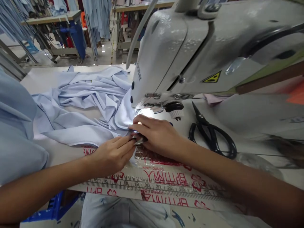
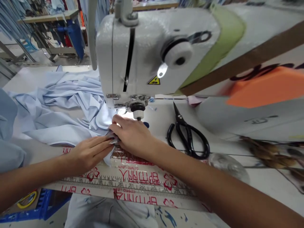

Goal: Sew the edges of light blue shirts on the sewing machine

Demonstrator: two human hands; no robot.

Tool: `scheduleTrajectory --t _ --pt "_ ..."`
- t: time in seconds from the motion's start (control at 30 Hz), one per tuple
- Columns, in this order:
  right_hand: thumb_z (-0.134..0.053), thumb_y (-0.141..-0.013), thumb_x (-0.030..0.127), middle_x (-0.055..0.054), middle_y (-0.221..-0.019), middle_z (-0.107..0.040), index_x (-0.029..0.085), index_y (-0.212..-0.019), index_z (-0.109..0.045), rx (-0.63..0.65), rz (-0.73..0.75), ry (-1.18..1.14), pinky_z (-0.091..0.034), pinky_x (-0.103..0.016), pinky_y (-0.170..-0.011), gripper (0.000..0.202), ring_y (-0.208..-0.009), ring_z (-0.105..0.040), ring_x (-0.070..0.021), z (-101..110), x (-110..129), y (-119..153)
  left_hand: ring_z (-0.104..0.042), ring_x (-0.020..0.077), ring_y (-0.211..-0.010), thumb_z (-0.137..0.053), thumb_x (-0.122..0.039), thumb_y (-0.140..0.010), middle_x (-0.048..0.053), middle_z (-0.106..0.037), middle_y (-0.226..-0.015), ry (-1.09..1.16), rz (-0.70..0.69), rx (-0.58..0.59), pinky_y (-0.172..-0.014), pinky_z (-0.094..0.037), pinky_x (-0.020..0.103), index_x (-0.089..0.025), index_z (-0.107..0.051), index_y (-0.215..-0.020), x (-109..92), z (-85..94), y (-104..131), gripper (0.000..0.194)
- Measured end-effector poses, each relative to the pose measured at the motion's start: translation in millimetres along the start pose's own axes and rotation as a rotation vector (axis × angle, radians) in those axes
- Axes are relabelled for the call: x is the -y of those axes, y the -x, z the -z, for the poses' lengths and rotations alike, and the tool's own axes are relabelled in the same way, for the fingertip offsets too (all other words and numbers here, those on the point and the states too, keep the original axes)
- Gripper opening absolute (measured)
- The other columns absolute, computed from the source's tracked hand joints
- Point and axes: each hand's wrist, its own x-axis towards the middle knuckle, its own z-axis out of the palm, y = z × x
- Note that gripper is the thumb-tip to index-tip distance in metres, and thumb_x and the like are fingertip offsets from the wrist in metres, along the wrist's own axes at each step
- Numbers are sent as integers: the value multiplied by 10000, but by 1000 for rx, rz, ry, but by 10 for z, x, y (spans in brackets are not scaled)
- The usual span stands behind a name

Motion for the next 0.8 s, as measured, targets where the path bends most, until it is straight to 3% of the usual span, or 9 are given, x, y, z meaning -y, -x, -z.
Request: scheduleTrajectory --t 0.07,0.17,0.27,0.37,0.53,0.63,0.8 --pt "-399 -780 93 -88 -878 -594 133 -866 -585 -46 49 88 -357 -270 -515 209 -719 -540 -180 -14 0 -14 -584 214 -942 -367 -51 -884 133 -641 -929 21 19 -6 -815 -538 348 -12 -587 -952 8 -8 13 233" --pt "-416 -778 93 -79 -828 -591 129 -848 -562 -183 40 -14 -401 -263 -565 166 -731 -529 -166 8 -8 23 -552 223 -969 -394 -56 -878 125 -618 -989 45 39 1 -850 -507 385 -35 -583 -960 44 -33 29 206" --pt "-428 -782 103 -68 -807 -582 144 -857 -543 -133 94 -136 -437 -270 -627 144 -742 -517 -157 25 -9 102 -541 187 -879 -423 -85 -881 102 -605 -916 38 79 62 -782 -508 349 -66 -578 -957 89 -52 22 174" --pt "-340 -846 104 -92 -812 -583 130 -880 -546 -30 190 -94 -458 -295 -633 211 -778 -513 -180 -20 4 171 -521 171 -817 -436 -114 -884 69 -588 -827 -27 90 76 -745 -503 341 -105 -578 -930 109 -48 -2 149" --pt "-338 -863 73 -105 -842 -582 98 -950 -541 -191 201 -140 -481 -305 -657 223 -821 -492 -183 -132 9 236 -451 220 -1115 -440 -93 -877 107 -572 -1064 -6 60 15 -975 -430 420 -95 -562 -922 104 -38 5 130" --pt "-370 -857 61 -106 -833 -581 85 -962 -537 -262 199 -189 -482 -296 -655 198 -812 -489 -176 -161 8 251 -474 217 -1095 -427 -89 -884 109 -587 -1007 84 72 21 -962 -450 401 -72 -556 -945 106 -42 22 144" --pt "-389 -868 88 -100 -782 -574 75 -918 -554 -231 219 -170 -473 -288 -626 173 -777 -488 -179 -136 25 238 -508 217 -1040 -441 -85 -877 119 -599 -968 128 105 -8 -914 -484 386 -60 -562 -905 118 -37 3 126"
